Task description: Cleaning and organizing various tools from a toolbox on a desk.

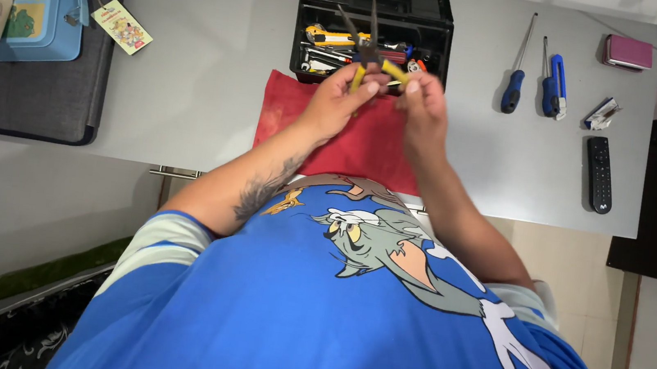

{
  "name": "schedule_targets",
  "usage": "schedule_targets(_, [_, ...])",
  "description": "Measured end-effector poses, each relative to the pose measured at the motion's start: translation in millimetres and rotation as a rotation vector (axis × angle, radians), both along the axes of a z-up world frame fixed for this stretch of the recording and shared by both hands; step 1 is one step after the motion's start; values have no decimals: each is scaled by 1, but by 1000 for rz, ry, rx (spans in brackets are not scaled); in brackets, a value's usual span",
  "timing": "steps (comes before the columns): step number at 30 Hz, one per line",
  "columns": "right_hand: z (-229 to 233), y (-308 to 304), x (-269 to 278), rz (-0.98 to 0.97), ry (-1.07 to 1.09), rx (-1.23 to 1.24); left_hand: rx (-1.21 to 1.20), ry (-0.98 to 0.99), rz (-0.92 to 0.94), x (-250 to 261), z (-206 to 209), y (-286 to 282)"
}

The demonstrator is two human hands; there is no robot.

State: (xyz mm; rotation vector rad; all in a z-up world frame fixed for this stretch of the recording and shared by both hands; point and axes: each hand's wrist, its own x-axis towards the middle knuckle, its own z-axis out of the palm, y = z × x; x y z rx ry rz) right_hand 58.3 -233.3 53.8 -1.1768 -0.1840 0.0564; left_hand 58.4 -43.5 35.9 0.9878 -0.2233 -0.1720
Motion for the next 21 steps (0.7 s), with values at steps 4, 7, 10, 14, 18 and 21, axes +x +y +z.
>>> schedule_targets(4, [-16,-4,-23,9,78,1,122,163,75,-9,12,-7])
schedule_targets(7, [-37,-28,-30,66,32,-176,108,209,21,-15,17,-3])
schedule_targets(10, [-52,-56,-31,-130,-15,-588,173,269,23,-16,-4,2])
schedule_targets(14, [-53,-69,-37,-445,-157,-1300,280,304,-58,-20,-20,5])
schedule_targets(18, [-68,-74,-26,-188,181,-1379,426,349,-83,-23,-32,0])
schedule_targets(21, [-58,-67,-25,-123,357,-1017,500,329,-74,-25,-37,-1])
